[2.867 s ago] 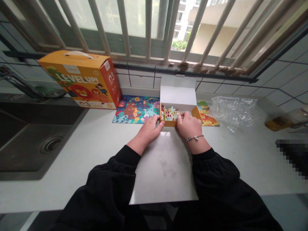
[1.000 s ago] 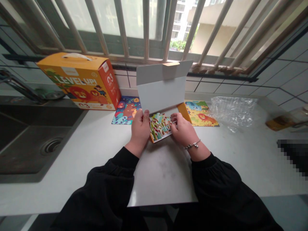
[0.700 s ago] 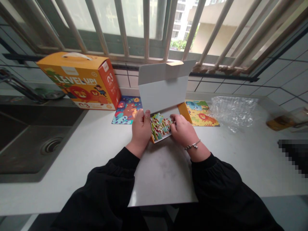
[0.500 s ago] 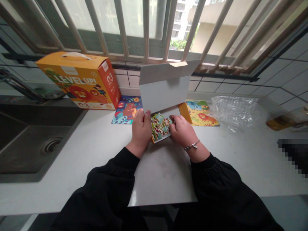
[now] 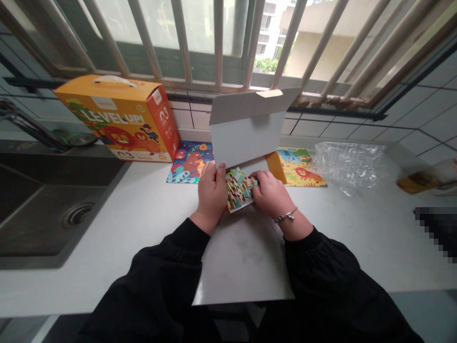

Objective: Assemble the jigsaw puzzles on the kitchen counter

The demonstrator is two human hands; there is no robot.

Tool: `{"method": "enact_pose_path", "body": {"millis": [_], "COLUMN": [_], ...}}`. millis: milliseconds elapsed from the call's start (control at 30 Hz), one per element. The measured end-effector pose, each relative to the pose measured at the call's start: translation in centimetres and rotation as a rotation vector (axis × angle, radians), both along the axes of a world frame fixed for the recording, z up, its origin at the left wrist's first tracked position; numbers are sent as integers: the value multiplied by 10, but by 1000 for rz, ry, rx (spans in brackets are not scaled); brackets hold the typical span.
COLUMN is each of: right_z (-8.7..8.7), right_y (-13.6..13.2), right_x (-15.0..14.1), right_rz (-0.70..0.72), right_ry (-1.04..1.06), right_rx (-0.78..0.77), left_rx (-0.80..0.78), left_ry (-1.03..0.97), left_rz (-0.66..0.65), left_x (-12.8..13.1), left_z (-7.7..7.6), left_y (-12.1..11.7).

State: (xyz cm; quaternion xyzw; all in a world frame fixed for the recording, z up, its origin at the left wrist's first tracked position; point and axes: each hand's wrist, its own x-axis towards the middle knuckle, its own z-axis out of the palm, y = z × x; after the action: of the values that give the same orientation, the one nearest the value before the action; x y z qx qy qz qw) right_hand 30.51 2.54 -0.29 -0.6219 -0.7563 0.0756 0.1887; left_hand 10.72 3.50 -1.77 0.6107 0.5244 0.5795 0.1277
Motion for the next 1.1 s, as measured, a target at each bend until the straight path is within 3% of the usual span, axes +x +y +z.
{"method": "enact_pose_path", "body": {"millis": [267,500,767,1100], "right_z": [-7,1,1,4], "right_y": [3,3,0,-1], "right_x": [5,6,8,7], "right_rz": [90,92,204,159], "right_ry": [82,137,158,241], "right_rx": [26,18,35,20], "left_rx": [-2,6,5,4], "left_ry": [-8,-4,-11,4], "left_rz": [-1,-7,0,-9], "left_x": [0,1,1,-1], "left_z": [-1,0,1,0], "left_y": [0,-1,-2,1]}}
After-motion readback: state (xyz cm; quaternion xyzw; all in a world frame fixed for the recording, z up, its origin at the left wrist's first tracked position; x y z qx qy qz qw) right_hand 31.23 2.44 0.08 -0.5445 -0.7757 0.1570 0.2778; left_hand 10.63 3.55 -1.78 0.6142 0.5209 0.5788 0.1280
